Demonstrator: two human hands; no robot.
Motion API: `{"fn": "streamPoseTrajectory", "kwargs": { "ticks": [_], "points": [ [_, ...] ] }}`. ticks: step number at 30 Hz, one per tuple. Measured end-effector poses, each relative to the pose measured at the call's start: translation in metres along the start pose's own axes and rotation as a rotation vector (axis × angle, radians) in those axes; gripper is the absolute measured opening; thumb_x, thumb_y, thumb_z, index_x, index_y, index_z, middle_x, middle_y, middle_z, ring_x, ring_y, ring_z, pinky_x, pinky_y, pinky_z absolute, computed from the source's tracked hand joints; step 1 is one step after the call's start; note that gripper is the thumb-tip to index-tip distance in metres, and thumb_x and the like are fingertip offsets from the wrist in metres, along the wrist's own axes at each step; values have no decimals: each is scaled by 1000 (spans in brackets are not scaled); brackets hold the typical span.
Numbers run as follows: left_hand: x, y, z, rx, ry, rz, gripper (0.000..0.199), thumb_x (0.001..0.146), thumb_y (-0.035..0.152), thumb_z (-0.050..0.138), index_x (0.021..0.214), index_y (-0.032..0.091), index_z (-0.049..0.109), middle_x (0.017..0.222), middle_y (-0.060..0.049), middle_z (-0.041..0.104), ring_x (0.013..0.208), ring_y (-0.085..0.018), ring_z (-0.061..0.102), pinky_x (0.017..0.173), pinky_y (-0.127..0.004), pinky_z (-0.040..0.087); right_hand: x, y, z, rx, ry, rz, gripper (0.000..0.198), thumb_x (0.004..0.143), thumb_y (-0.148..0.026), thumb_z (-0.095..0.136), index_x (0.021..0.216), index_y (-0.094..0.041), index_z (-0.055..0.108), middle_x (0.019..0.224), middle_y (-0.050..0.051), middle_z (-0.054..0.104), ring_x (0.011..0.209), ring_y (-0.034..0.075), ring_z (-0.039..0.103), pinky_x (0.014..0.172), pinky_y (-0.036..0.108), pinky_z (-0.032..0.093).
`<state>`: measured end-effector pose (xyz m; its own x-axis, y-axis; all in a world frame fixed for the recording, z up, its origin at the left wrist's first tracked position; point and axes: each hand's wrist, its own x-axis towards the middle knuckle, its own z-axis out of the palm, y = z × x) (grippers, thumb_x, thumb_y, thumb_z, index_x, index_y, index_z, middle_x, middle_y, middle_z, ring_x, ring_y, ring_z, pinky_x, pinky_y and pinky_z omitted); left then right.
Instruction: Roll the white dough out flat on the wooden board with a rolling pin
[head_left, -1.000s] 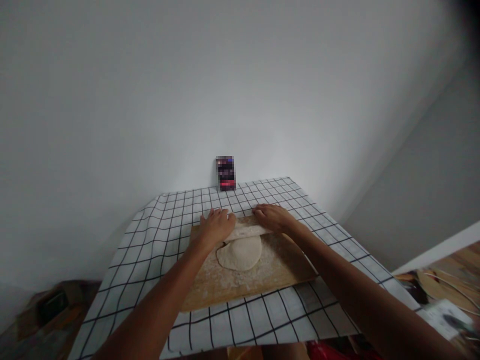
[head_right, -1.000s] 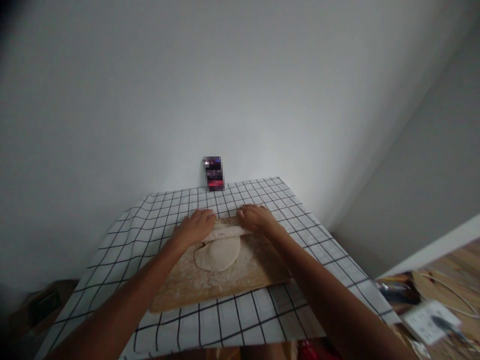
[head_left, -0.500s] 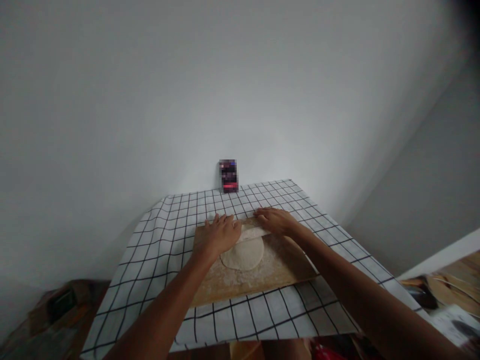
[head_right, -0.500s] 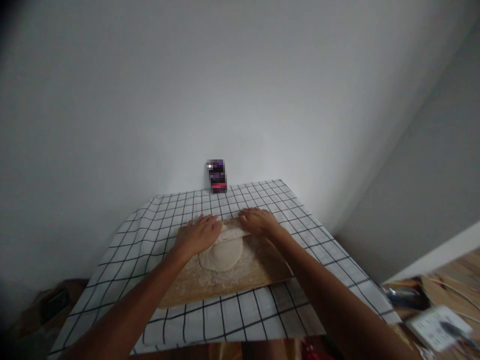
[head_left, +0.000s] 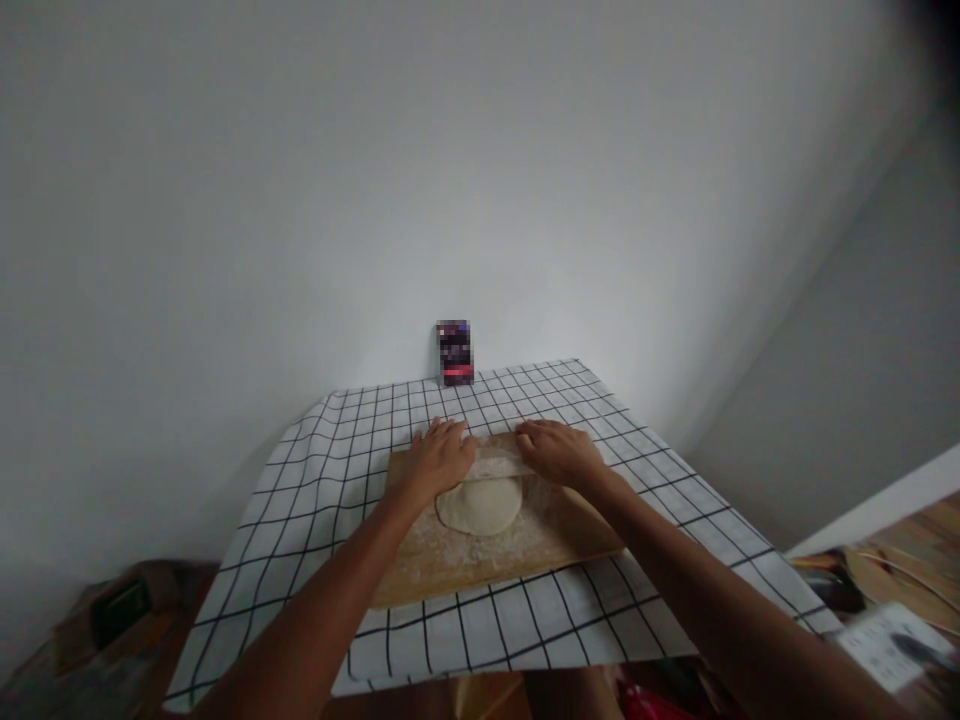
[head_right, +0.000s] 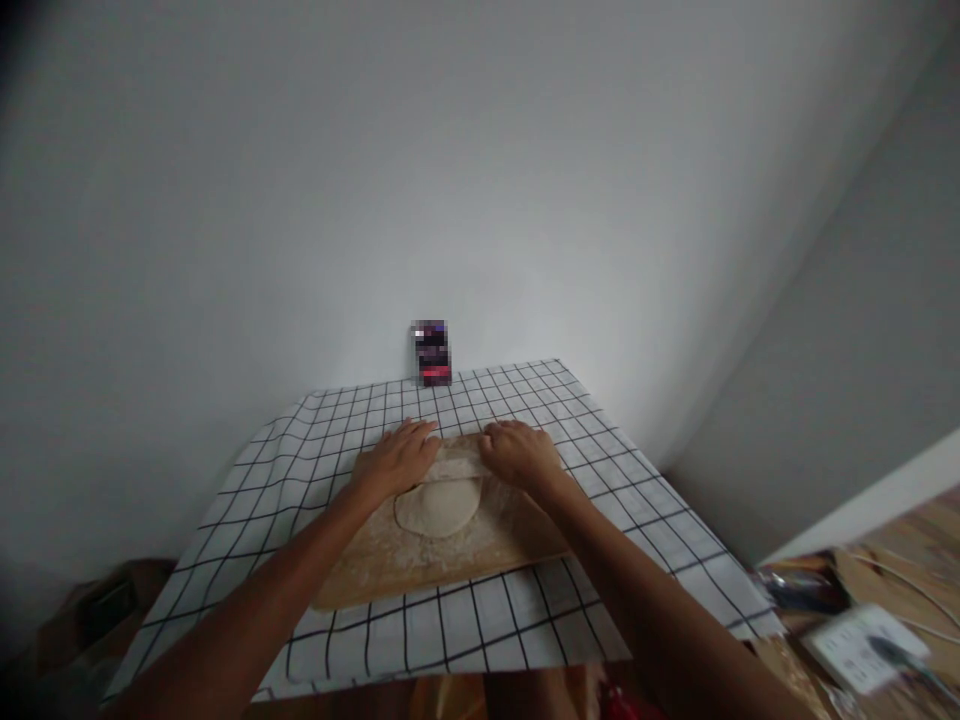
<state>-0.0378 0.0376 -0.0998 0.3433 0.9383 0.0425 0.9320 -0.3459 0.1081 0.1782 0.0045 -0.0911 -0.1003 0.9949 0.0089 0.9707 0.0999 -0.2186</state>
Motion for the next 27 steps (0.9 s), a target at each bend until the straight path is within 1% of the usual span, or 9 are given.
{"fn": "streamPoseTrajectory", "kwargs": {
  "ticks": [4,9,11,15,17,20,23,25,27],
  "points": [
    [10,-3,2,-2,-12,55,45,108,31,39,147,24,60,164,-7,55,159,-31,39,127,-53,35,-8,0,7,-12,66,2,47,108,-35,32,132,-24,71,142,12,71,129,29,66,100,42,53],
    [12,-1,4,7,14,16,47,110,35,35,147,20,59,161,-12,57,157,-37,41,124,-62,36,1,8,15,-3,91,-57,45,109,-31,33,135,-23,69,148,11,67,138,25,60,111,39,47],
    [10,0,4,13,26,9,44,109,34,36,144,22,61,159,-12,59,156,-37,42,124,-63,36,5,9,14,-3,79,-63,46,109,-32,32,134,-23,70,148,10,68,139,25,59,113,39,46],
    [7,-3,4,3,17,26,39,107,29,40,137,25,65,153,-10,64,150,-30,50,122,-54,42,7,4,5,-51,71,-58,45,109,-35,32,129,-24,71,143,11,71,133,29,64,106,43,50],
    [7,-4,5,-7,9,26,39,106,28,41,137,25,65,153,-9,64,150,-29,51,122,-51,43,5,0,0,-63,32,-46,44,108,-36,33,126,-24,72,137,12,74,128,31,67,101,45,53],
    [7,-5,7,-23,2,4,44,107,28,37,144,25,62,161,-9,58,155,-31,45,124,-57,39,0,-3,-3,-49,-7,-14,44,108,-35,32,125,-25,71,135,12,74,126,31,68,97,46,54],
    [6,-5,10,-40,-9,-34,50,109,33,32,153,24,55,167,-9,51,159,-34,39,126,-63,33,-6,-3,0,-54,6,-5,45,108,-34,31,129,-24,70,140,13,71,130,30,65,100,45,53],
    [3,-5,10,-51,-27,-47,53,110,37,32,157,24,52,168,-9,49,160,-34,38,127,-62,32,-12,-4,1,-76,13,-16,44,108,-34,32,127,-22,70,138,15,71,131,30,64,100,44,53],
    [-1,-3,10,-53,-43,-46,54,110,39,32,159,24,51,169,-7,47,161,-32,34,129,-60,30,-19,-7,2,-98,31,-22,44,108,-33,32,122,-20,71,134,16,72,128,30,65,96,43,54]
  ]
}}
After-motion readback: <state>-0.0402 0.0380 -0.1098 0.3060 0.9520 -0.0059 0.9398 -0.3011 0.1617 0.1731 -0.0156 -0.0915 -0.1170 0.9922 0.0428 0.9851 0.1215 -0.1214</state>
